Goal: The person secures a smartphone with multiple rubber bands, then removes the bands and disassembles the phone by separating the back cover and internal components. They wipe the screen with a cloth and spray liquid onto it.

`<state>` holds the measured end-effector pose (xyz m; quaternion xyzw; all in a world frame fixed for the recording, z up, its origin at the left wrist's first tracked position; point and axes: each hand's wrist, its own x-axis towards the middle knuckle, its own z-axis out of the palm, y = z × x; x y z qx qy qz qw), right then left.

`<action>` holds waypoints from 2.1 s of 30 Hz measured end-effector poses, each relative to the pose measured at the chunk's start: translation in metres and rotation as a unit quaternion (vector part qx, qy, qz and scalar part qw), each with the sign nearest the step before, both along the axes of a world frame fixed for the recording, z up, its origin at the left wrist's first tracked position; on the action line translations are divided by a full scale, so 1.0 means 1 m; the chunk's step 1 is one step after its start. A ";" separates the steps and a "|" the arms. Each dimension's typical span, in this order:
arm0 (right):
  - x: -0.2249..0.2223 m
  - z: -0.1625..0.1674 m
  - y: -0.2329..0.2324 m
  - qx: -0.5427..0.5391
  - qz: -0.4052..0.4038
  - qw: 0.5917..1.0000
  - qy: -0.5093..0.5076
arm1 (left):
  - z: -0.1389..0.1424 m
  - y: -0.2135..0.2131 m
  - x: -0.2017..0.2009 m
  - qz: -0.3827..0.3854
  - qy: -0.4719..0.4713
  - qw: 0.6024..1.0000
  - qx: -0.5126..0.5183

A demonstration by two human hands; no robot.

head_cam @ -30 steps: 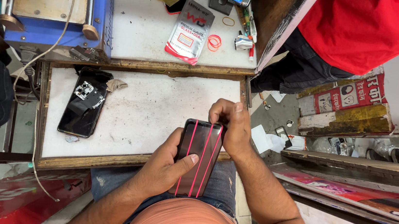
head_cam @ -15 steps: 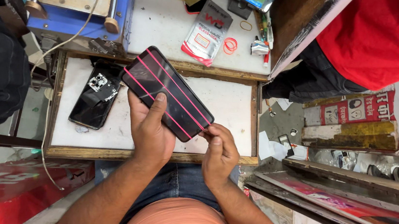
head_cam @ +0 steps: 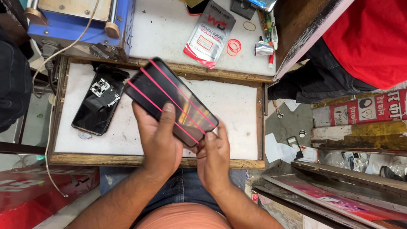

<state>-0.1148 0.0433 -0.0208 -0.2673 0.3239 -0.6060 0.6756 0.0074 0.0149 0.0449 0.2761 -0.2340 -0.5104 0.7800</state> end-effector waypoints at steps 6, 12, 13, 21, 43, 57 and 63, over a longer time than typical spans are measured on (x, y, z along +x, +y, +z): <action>-0.025 0.018 -0.015 0.049 0.050 0.997 0.028 | -0.028 -0.006 0.054 0.087 -0.271 0.958 -0.032; -0.031 0.024 -0.012 0.067 0.081 0.994 0.003 | -0.047 -0.001 0.072 0.130 -0.352 0.926 -0.043; -0.031 0.024 -0.010 0.066 0.080 0.995 0.004 | -0.048 -0.001 0.071 0.140 -0.357 0.923 -0.043; -0.052 0.022 -0.027 0.031 0.107 0.990 0.081 | -0.046 0.003 0.080 -0.043 -0.347 0.936 0.037; -0.065 -0.005 -0.059 -0.139 -0.107 0.953 0.249 | -0.059 0.049 0.027 -0.403 -0.241 0.873 0.135; -0.056 -0.009 -0.065 -0.072 0.045 0.973 0.215 | -0.016 0.036 0.070 -0.118 -0.325 0.909 0.233; -0.032 -0.015 -0.059 -0.066 0.244 0.925 0.284 | -0.040 0.023 0.068 0.036 -0.247 0.963 0.099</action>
